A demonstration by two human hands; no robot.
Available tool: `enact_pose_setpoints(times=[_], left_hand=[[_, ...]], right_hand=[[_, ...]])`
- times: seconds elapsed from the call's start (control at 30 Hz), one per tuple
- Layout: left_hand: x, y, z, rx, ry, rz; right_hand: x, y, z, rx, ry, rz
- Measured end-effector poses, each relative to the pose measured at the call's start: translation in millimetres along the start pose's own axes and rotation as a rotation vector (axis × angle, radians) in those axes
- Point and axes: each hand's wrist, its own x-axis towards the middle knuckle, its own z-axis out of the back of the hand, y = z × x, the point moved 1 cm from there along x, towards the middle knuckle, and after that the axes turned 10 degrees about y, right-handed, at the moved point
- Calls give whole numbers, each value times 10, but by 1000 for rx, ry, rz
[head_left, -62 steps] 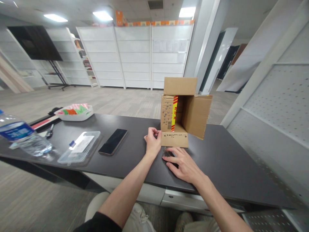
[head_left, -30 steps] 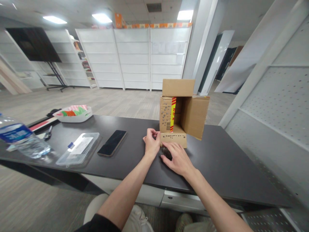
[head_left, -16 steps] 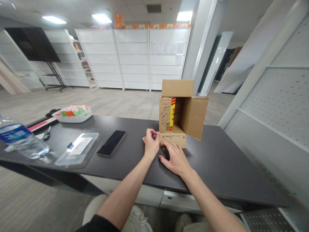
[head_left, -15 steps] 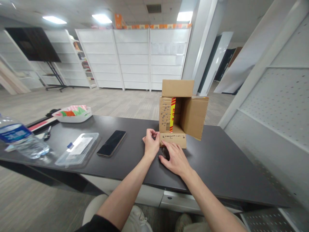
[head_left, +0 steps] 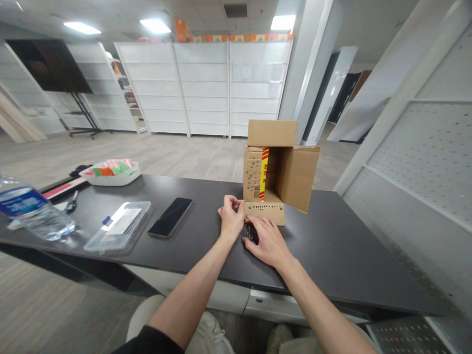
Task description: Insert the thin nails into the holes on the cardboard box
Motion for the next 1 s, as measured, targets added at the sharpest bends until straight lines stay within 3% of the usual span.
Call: enact_pose_setpoints(times=[1.0], left_hand=[[1, -10, 0, 2, -8, -6]], right_hand=[[-3, 37, 37, -24, 30, -8]])
